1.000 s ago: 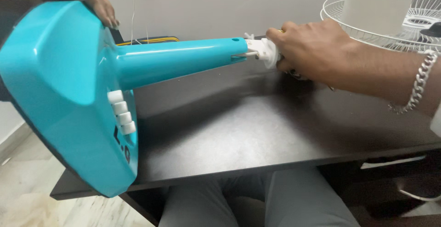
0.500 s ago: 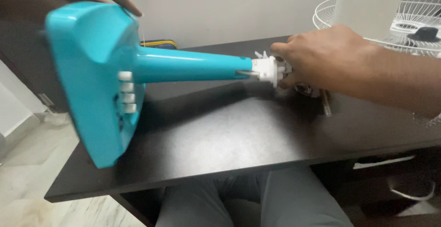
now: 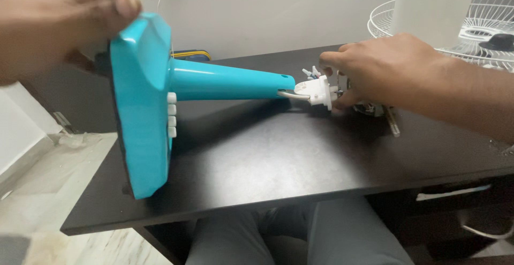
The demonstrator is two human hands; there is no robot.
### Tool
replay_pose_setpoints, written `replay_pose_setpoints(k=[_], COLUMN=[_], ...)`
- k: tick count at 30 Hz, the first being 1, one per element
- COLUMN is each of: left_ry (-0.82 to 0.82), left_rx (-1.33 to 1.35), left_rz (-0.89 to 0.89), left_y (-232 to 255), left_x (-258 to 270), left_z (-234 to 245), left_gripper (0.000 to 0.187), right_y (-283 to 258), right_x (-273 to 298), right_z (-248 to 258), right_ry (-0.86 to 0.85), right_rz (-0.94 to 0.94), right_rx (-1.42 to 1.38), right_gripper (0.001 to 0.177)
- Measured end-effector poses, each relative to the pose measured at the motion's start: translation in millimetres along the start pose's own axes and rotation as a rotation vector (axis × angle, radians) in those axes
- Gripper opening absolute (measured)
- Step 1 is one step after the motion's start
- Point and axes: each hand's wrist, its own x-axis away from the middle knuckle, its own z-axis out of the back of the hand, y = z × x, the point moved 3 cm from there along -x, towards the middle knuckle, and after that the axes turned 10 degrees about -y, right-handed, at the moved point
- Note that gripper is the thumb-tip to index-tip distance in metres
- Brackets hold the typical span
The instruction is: The person assembles a small electric fan by attaching the motor to the fan housing and securing the fan blade to the motor shaft using a screwdriver and screws.
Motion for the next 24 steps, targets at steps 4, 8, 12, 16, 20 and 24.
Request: replay_pose_setpoints(k=[4, 8, 12, 16, 20, 24], left_ry=[0.005, 0.055, 0.148, 0.126, 0.145, 0.079], left_rx=[-0.224, -0.208, -0.088, -0.141, -0.358, -0.458], left_rz=[-0.109, -0.264, -0.202, -0.212, -0.094, 0.104], left_y=[14.8, 9.3, -18.6, -31.8, -1.7, 54.8], left_x=[20.4, 24.0, 14.4, 0.3, -26.6, -21.7], left_z=[-11.0, -3.8, 11.0, 17.3, 13.1, -4.5], left_gripper=[0.071, 0.054, 0.052, 0.064, 0.079, 0.067], right_y=[1.3, 6.8, 13.0, 20.2, 30.9, 49.1], right_x=[-2.5, -9.4, -14.5, -21.2, -25.7, -25.7], right_z=[1.1, -5.6, -10.5, -14.6, -6.3, 3.9], right_ry=[0.068, 0.078, 0.11, 0.147, 0.262, 0.273], right_rz=[0.001, -0.016, 0.017, 0.08, 0.091, 0.06], right_rx=[0.012, 0.014, 0.054, -0.163, -0.331, -0.637], right_gripper=[0.082, 0.091, 0.092, 0.093, 0.078, 0.059])
